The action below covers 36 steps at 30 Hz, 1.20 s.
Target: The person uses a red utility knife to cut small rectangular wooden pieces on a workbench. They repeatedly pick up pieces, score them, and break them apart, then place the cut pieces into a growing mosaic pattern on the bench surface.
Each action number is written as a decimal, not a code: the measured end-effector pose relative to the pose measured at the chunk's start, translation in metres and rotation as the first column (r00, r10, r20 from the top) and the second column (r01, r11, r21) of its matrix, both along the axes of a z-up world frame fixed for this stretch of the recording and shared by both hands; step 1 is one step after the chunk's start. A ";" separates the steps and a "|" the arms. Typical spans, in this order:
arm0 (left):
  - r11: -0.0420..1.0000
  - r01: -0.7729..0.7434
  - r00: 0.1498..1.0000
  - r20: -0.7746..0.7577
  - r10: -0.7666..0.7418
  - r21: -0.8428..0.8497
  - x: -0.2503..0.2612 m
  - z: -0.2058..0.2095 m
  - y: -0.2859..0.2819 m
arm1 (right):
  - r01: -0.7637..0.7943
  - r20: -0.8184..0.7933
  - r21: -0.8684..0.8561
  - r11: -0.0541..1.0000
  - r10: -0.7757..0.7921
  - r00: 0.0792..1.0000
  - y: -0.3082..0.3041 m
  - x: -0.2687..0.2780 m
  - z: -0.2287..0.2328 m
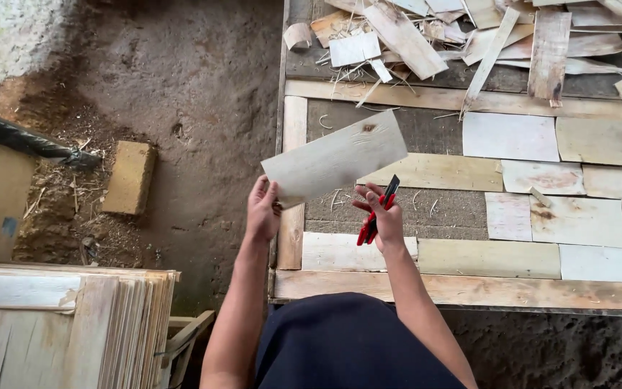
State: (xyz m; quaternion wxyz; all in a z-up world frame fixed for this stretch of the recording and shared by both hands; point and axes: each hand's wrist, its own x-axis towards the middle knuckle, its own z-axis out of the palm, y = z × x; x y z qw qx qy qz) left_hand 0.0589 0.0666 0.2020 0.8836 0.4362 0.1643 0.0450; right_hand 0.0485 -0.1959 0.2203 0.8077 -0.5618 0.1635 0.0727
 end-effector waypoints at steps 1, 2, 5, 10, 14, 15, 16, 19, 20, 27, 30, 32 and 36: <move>1.000 0.005 1.000 0.001 -0.005 -0.003 -0.002 -0.004 -0.008 | 0.005 0.001 -0.003 1.000 -0.005 1.000 0.002 -0.002 0.003; 0.996 0.013 1.000 0.014 -0.012 -0.089 -0.004 -0.009 -0.016 | -0.008 -0.010 -0.023 1.000 0.007 1.000 0.005 -0.004 0.005; 0.965 0.027 0.999 0.028 -0.020 -0.261 -0.016 -0.031 -0.047 | -0.072 -0.028 -0.068 0.995 0.071 0.997 0.015 -0.016 0.005; 0.925 0.150 0.987 0.099 -0.123 -0.350 -0.030 -0.063 -0.094 | -0.024 -0.005 -0.123 0.992 0.024 1.000 0.016 -0.021 -0.018; 0.925 0.227 0.973 0.102 -0.205 -0.306 -0.040 0.023 -0.082 | -0.003 0.020 -0.128 0.992 0.006 1.000 -0.001 -0.016 -0.016; 0.902 0.273 0.962 0.120 -0.247 -0.335 -0.041 0.055 -0.077 | -0.018 0.033 -0.158 0.987 0.024 0.999 -0.005 -0.014 -0.014; 0.901 0.275 0.961 0.119 -0.249 -0.336 -0.034 0.042 -0.075 | -0.016 0.033 -0.159 0.987 0.022 0.999 -0.006 -0.012 -0.010; 0.958 0.262 0.965 0.045 -0.258 -0.117 -0.024 0.011 -0.070 | -0.054 0.061 -0.194 0.979 0.067 0.996 -0.002 -0.015 0.003; 0.976 0.199 0.980 0.010 -0.199 -0.091 -0.023 0.009 -0.071 | -0.072 0.087 -0.175 0.982 0.089 0.992 0.001 -0.018 0.010; 0.994 0.032 0.999 -0.025 -0.034 -0.102 -0.019 0.014 -0.075 | -0.038 0.103 -0.087 0.995 0.047 0.994 0.004 -0.022 0.003; 0.991 0.037 0.998 -0.053 -0.044 -0.129 -0.025 0.015 -0.072 | -0.012 0.130 -0.101 0.995 0.025 0.991 0.007 -0.022 -0.001; 0.985 -0.004 0.998 -0.063 -0.007 -0.170 -0.025 0.036 -0.076 | -0.014 0.155 -0.153 0.988 0.038 0.987 0.006 -0.019 -0.006; 0.959 -0.079 0.993 -0.107 0.051 -0.272 -0.025 0.023 -0.083 | -0.021 0.184 -0.384 0.923 0.099 0.978 0.007 -0.022 -0.009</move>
